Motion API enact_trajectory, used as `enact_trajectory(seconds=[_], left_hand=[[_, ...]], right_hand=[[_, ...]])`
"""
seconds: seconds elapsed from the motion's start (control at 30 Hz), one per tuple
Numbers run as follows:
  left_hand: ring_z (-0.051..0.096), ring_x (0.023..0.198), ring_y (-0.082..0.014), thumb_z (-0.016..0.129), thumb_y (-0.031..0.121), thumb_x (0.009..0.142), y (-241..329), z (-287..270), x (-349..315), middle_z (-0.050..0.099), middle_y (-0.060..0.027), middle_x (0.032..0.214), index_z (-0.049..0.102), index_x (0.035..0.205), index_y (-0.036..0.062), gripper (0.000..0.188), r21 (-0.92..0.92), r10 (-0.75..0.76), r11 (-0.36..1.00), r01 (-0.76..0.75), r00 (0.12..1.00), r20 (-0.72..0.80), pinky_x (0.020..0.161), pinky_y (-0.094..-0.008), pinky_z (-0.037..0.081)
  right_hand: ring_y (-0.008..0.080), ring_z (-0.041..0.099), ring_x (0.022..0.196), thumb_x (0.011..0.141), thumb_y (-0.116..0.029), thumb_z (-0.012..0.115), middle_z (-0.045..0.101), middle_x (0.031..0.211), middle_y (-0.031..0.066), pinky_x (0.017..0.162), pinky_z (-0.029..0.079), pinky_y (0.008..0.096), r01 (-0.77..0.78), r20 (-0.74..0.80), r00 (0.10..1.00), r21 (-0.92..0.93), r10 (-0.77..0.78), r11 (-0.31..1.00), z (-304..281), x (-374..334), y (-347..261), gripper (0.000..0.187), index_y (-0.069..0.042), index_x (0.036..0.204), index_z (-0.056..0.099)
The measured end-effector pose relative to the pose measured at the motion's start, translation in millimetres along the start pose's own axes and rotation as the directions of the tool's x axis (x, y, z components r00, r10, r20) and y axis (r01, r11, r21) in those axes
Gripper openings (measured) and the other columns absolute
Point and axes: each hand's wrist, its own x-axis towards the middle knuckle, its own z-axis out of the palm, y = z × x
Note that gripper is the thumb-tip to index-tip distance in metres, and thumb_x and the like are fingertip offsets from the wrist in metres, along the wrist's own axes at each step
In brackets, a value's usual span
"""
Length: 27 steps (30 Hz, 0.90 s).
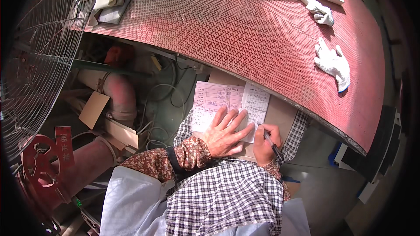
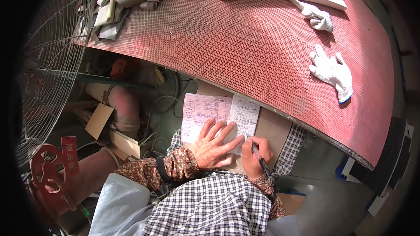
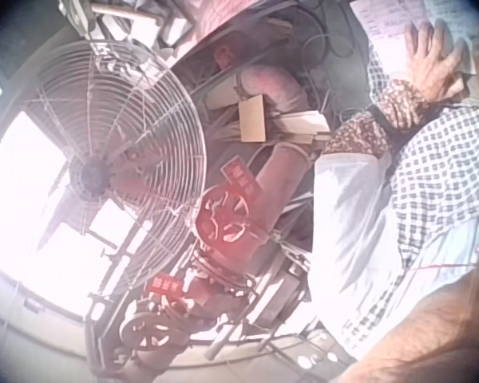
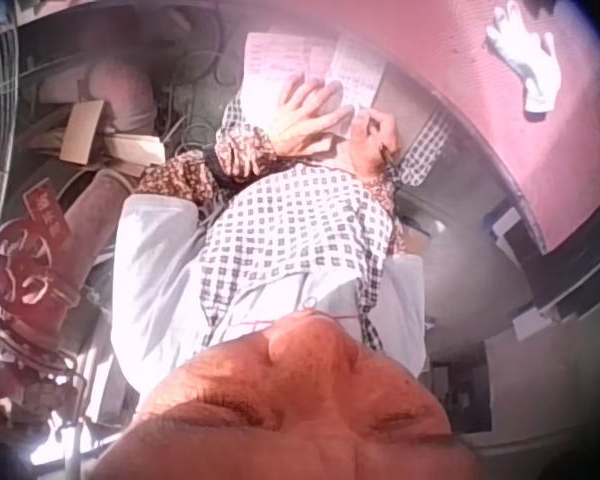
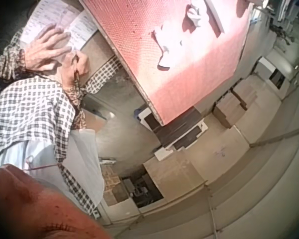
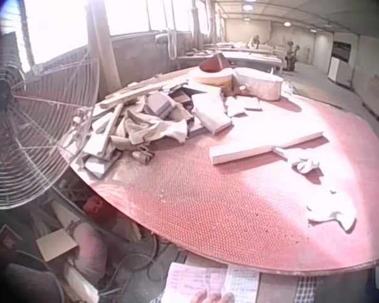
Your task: The person is filling out a log sheet or production form with a pen.
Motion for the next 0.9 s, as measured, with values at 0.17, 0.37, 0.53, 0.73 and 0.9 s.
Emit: enact_trajectory(seconds=[0.17,0.37,0.53,0.73,0.9], left_hand=[[0.049,0.137,-0.0382,0.068,0.053,0.087,0.0,0.0,-0.4,0.046,-0.0163,0.158,0.053,0.153,0.0267,0.072,0.006,-0.001,1.000,0.001,1.000,0.013,0.121,-0.0629,0.029],[0.049,0.138,-0.0384,0.068,0.053,0.087,0.2,-0.2,-0.3,0.046,-0.0164,0.158,0.053,0.153,0.0266,0.073,0.012,-0.001,1.000,0.001,1.000,0.015,0.121,-0.0626,0.029],[0.049,0.138,-0.0385,0.068,0.053,0.087,-0.2,-0.4,0.3,0.046,-0.0165,0.157,0.053,0.153,0.0266,0.073,0.016,0.006,1.000,-0.006,1.000,0.014,0.121,-0.0625,0.029],[0.049,0.137,-0.0383,0.070,0.051,0.086,0.2,-1.1,-0.1,0.047,-0.0169,0.157,0.053,0.153,0.0260,0.074,0.001,-0.003,1.000,0.003,1.000,0.010,0.120,-0.0626,0.030],[0.050,0.136,-0.0387,0.073,0.049,0.083,-0.8,-1.9,2.2,0.047,-0.0184,0.157,0.053,0.152,0.0255,0.075,-0.035,0.007,0.999,-0.007,1.000,0.023,0.119,-0.0643,0.030]], right_hand=[[0.0301,0.063,0.061,0.092,-0.012,0.072,0.065,0.074,0.0138,0.058,0.050,0.0419,0.013,0.009,1.000,-0.003,-0.013,1.000,0.4,-0.2,3.0,0.012,-0.003,0.089,0.064],[0.0306,0.064,0.062,0.092,-0.012,0.071,0.066,0.075,0.0142,0.058,0.050,0.0424,-0.001,0.013,1.000,-0.003,0.002,1.000,1.0,-0.8,4.3,0.012,-0.003,0.089,0.064],[0.0303,0.064,0.062,0.092,-0.012,0.071,0.066,0.075,0.0143,0.058,0.051,0.0423,-0.004,0.011,1.000,-0.005,0.004,1.000,0.7,-0.5,3.3,0.011,-0.003,0.090,0.064],[0.0301,0.064,0.062,0.091,-0.011,0.071,0.066,0.075,0.0145,0.058,0.051,0.0418,-0.001,0.017,1.000,-0.006,0.001,1.000,0.9,-0.6,3.9,0.011,-0.003,0.090,0.064],[0.0306,0.064,0.062,0.090,-0.011,0.072,0.066,0.074,0.0148,0.058,0.051,0.0422,-0.004,0.009,1.000,0.008,0.004,1.000,1.6,-2.0,9.5,0.011,-0.003,0.090,0.064]])
